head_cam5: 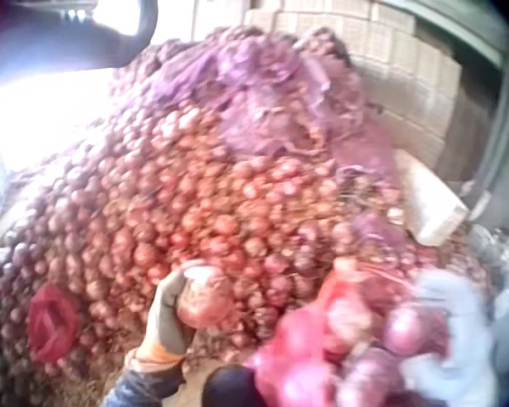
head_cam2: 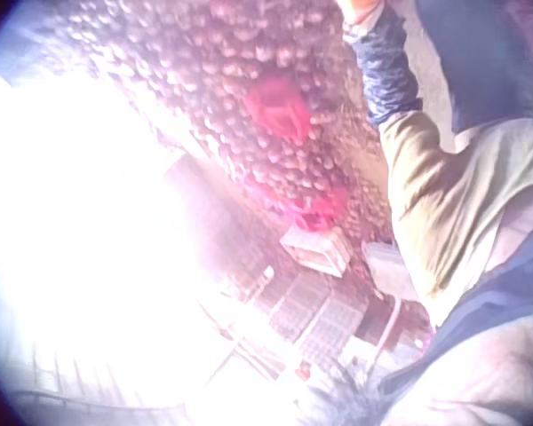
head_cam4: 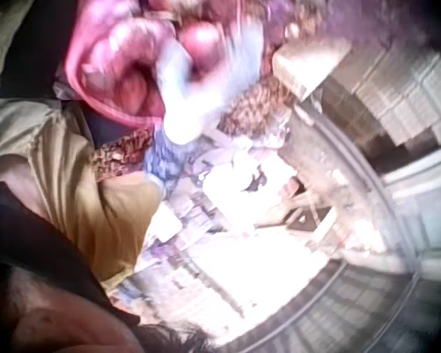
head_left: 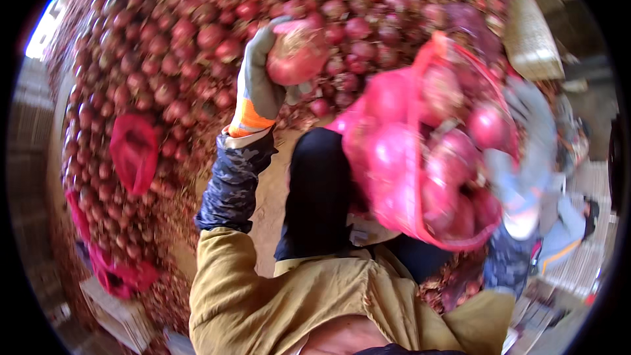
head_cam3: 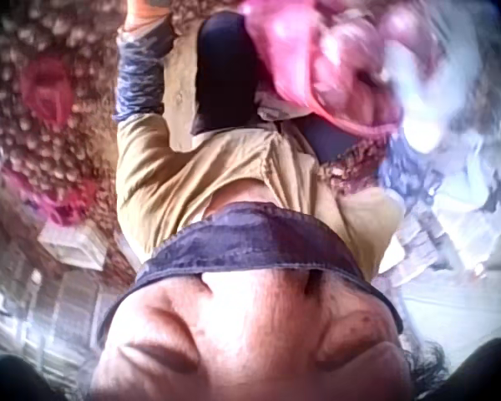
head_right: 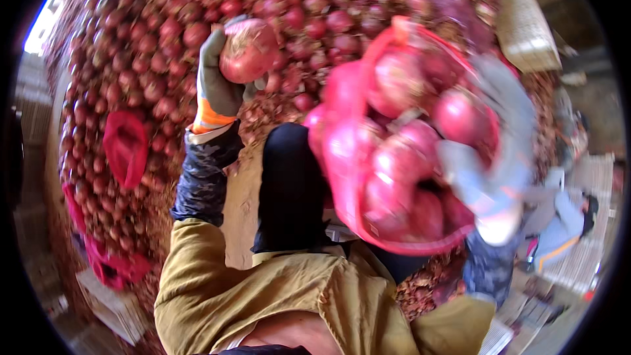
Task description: The person sorts red onions from a pile into a mesh bag, weighs the bag on a platform scale, and then ties the bag shut.
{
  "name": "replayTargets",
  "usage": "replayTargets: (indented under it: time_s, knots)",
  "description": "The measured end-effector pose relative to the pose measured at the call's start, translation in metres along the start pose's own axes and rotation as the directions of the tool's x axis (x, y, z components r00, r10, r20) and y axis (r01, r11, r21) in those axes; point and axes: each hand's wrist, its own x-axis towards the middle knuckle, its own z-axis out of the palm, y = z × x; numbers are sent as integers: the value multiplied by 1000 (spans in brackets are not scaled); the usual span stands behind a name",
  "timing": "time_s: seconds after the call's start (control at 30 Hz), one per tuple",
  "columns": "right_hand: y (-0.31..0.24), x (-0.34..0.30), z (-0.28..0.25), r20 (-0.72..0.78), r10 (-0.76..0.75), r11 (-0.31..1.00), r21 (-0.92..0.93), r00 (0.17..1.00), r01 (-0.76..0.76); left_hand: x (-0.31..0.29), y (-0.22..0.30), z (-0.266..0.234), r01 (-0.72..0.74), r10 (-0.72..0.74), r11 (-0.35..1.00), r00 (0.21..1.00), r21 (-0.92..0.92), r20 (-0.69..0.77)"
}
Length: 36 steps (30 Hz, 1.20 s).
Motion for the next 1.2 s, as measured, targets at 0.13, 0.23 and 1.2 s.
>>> replayTargets:
  time_s: [0.13,0.23,1.2]
  knots:
    - [-9,41,17,181,-443,808,-344,878,479,-1,23,149,1,-129,943,922,332,364]
    - [-4,27,-11,50,-354,905,-231,934,356,1,17,144,-387,132,425,921,819,367]
    - [116,-18,-61,-97,357,876,-311,929,-369,-72,-117,-283,375,50,8,926,927,-375]
